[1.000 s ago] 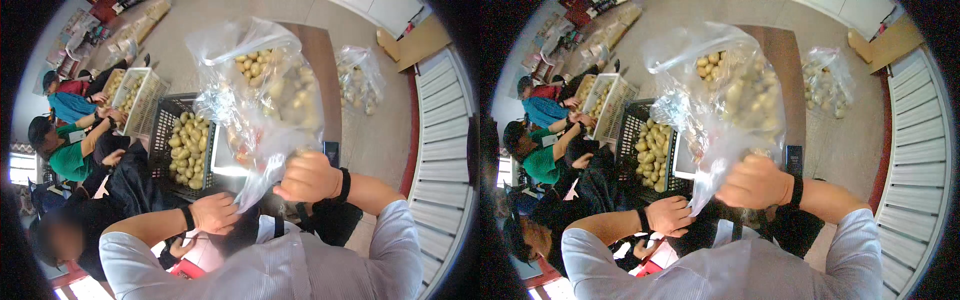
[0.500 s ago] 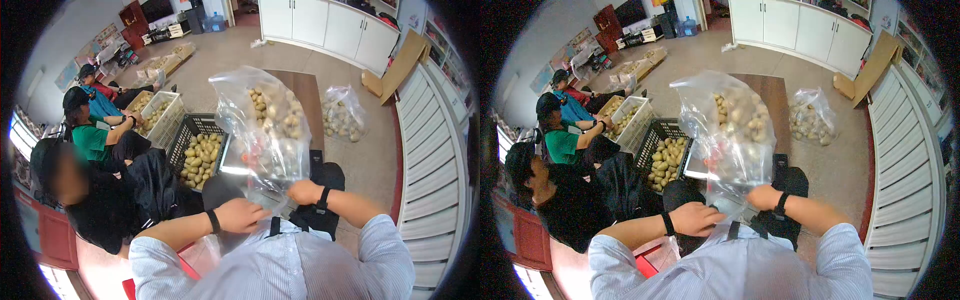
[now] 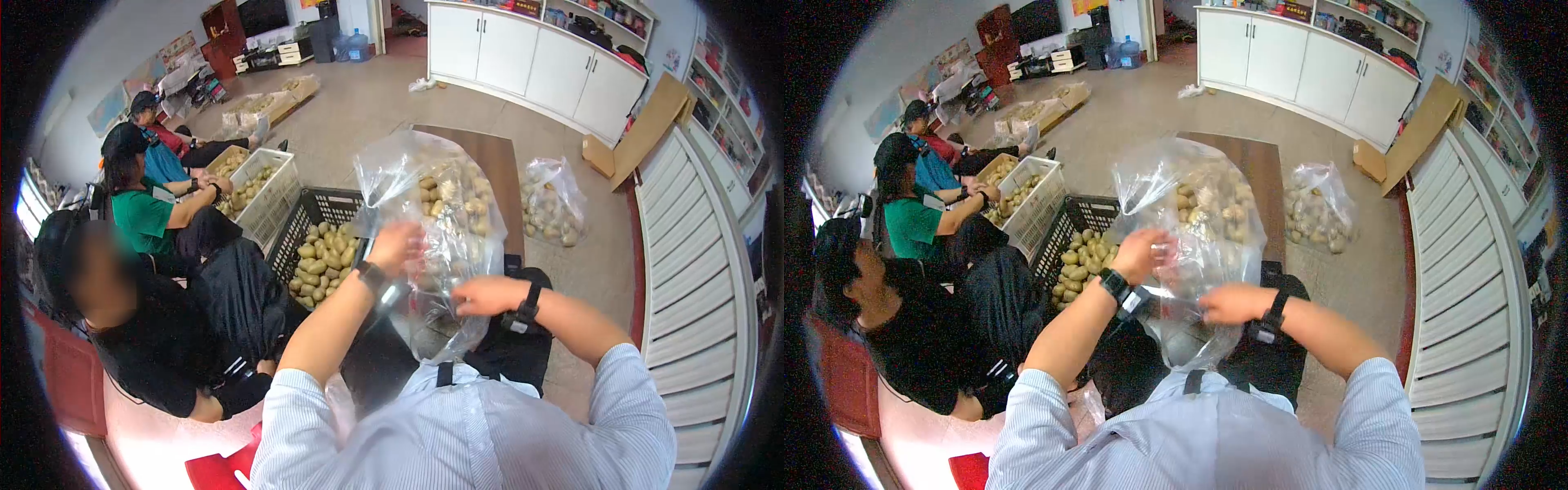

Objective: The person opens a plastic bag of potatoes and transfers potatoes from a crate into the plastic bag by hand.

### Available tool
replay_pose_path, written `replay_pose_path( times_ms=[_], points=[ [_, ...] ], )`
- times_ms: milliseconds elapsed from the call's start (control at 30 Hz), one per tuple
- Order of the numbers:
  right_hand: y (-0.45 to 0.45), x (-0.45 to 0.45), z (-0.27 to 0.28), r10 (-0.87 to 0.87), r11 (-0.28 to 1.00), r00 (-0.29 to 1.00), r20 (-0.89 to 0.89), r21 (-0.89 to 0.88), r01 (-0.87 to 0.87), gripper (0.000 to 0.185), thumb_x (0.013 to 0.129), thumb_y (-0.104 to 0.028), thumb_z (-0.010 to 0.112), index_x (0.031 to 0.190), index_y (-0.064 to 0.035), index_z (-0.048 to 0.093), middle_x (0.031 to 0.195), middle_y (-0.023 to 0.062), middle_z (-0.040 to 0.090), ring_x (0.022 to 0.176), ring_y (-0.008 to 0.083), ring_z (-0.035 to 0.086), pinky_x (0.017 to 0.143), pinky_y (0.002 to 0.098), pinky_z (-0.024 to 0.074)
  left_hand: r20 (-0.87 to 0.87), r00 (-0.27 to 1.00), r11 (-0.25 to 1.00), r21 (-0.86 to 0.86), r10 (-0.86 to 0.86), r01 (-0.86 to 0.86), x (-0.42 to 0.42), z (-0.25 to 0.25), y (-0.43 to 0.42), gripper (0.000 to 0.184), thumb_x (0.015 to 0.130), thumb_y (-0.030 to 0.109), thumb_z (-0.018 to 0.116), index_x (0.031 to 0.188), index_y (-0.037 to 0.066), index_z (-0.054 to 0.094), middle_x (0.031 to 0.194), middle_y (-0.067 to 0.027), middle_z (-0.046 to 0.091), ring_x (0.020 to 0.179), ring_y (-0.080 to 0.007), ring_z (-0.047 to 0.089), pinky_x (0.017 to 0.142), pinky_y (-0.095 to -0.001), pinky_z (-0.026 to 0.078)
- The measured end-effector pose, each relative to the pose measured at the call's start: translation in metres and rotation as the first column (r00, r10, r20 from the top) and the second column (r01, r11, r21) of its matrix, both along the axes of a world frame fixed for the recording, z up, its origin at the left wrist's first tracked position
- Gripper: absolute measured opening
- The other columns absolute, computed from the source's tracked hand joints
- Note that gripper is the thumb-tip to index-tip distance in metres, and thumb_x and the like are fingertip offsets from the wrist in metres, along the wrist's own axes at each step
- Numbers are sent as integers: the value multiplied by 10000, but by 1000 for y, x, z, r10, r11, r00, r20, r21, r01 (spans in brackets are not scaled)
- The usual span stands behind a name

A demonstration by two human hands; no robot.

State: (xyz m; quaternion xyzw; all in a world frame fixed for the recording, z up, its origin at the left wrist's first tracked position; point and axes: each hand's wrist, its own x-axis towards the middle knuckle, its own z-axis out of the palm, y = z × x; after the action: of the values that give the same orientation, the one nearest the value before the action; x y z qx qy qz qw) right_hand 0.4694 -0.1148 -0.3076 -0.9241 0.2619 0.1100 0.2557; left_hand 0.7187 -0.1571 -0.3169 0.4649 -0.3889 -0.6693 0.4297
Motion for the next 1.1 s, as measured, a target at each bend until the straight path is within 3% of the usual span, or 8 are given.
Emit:
replay_pose_path(
  times_ms=[133, 233, 433, 567, 733, 833, 933, 1100],
  points=[
    [-76, 12, 10, -193, 973, 937, 290, -66, 220, 402, 913, -309, 608, 1185, -16, 574, 1015, 155, 661, 900, 288, 643, 796, 400, 503, -89, 982, 986, -12, 165, -167, 9, -1, -21, 251, 943, 216, 560, 1125, 45, 531, 1106, -111, 615, 906, -255, 651, 747, -367, 535],
    [-116, 34, 42, -518, 845, 820, 242, 292, 448, 393, 910, -273, 628, 1192, -5, 570, 1003, 127, 655, 865, 199, 626, 777, 361, 509, 79, 984, 985, -76, 162, -156, 15, -26, -34, 250, 937, 180, 530, 1144, 40, 554, 1118, -97, 616, 892, -233, 644, 735, -349, 522],
    [-207, 54, 14, -275, 938, 890, 362, -103, 332, 451, 862, -322, 648, 1177, -6, 583, 1041, 174, 665, 965, 319, 637, 834, 384, 499, 509, 827, 843, -532, 240, 82, 17, -80, -76, 354, 883, 132, 500, 1202, 10, 593, 1028, -178, 676, 929, -264, 659, 863, -357, 503],
    [-217, 44, -13, -149, 986, 965, 214, -44, 162, 401, 837, -338, 649, 1079, -19, 622, 1013, 179, 672, 921, 350, 641, 781, 420, 501, 595, 804, 954, -252, 22, 161, 9, -80, -78, 346, 896, 151, 501, 1200, 16, 594, 1068, -174, 676, 991, -286, 651, 897, -359, 490],
    [-173, -13, -39, -249, 968, 966, 77, 37, 246, 298, 855, -321, 632, 897, -26, 617, 837, 170, 658, 806, 359, 632, 690, 440, 478, 603, 793, 920, -354, 87, 168, 21, -102, -88, 273, 931, 152, 550, 1156, 20, 631, 980, -88, 677, 792, -134, 633, 744, -282, 506],
    [-128, -72, -61, -658, 742, 732, 177, -11, 670, 304, 908, -307, 576, 845, -12, 610, 804, 190, 639, 750, 351, 618, 636, 425, 456, 370, 926, 959, -282, 75, 35, 23, -104, -88, 223, 923, 151, 562, 1097, 40, 644, 730, -25, 623, 645, -80, 556, 578, -260, 457],
    [-75, -142, -110, -904, 427, 420, 77, 171, 888, 359, 957, -316, 515, 886, 16, 633, 825, 229, 637, 749, 380, 611, 646, 450, 447, 434, 901, 990, -129, 0, 62, 25, -82, -87, 237, 950, 146, 526, 1137, 40, 627, 942, -40, 662, 793, -107, 629, 673, -256, 496],
    [80, -198, -215, -680, 583, 694, -237, 400, 707, 386, 931, -327, 574, 1142, -14, 650, 1249, 264, 586, 1151, 386, 566, 928, 426, 458, 417, 908, 973, -225, 53, 47, 23, -93, -91, 226, 901, 159, 569, 1063, 38, 671, 809, -36, 649, 684, -93, 555, 633, -259, 456]
  ],
)
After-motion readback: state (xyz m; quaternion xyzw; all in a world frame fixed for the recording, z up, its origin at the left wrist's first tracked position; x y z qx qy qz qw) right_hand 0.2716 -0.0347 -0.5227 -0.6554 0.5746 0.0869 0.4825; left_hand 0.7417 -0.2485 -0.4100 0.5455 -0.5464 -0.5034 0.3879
